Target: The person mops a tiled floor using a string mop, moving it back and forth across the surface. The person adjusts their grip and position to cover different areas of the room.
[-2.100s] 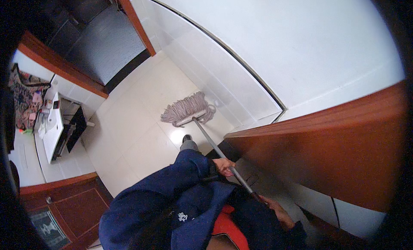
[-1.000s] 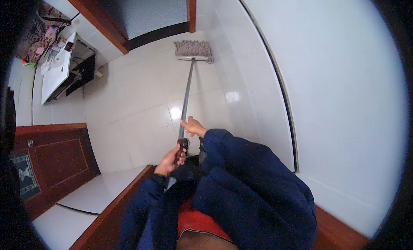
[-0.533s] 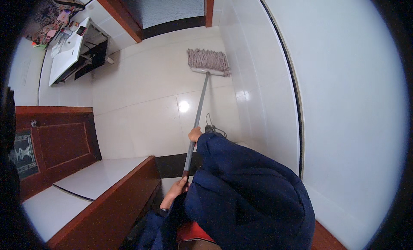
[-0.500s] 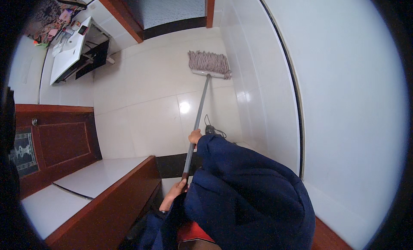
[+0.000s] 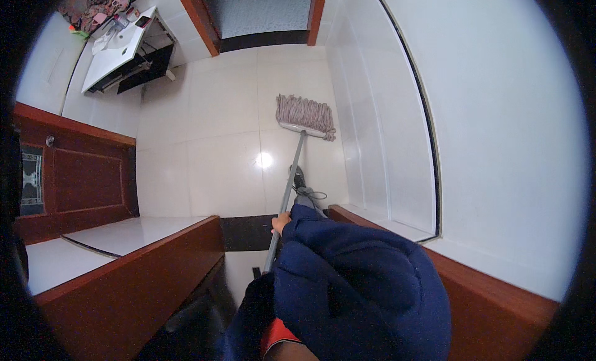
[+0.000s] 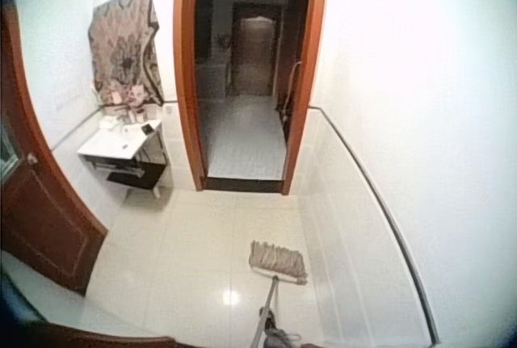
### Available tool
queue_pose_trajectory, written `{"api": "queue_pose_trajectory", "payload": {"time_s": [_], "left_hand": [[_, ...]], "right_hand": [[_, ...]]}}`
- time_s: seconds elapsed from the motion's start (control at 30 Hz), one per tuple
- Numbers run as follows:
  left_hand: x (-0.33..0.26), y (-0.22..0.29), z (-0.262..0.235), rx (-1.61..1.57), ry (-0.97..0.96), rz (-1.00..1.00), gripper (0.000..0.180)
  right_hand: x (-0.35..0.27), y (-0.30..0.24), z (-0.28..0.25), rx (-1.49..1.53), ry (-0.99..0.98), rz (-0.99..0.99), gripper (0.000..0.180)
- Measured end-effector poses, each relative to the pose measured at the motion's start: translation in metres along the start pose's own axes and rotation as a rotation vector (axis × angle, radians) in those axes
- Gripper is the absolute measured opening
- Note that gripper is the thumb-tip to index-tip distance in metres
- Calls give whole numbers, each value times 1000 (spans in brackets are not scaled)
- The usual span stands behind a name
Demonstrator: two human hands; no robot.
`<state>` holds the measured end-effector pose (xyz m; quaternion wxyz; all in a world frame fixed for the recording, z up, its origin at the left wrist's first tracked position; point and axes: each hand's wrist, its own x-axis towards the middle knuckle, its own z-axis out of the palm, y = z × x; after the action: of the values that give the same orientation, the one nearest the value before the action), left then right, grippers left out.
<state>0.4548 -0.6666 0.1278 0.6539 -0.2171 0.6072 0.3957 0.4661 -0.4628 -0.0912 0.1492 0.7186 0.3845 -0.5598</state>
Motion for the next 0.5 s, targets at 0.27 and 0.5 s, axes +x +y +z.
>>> {"api": "queue_pose_trajectory", "payload": {"time_s": [0.27, 0.5], "left_hand": [[109, -27, 1, 190, 38, 147, 31], [218, -4, 21, 217, -102, 101, 30]], "right_hand": [[98, 13, 12, -50, 20, -83, 35], [214, -11, 12, 64, 46, -253, 32]]}}
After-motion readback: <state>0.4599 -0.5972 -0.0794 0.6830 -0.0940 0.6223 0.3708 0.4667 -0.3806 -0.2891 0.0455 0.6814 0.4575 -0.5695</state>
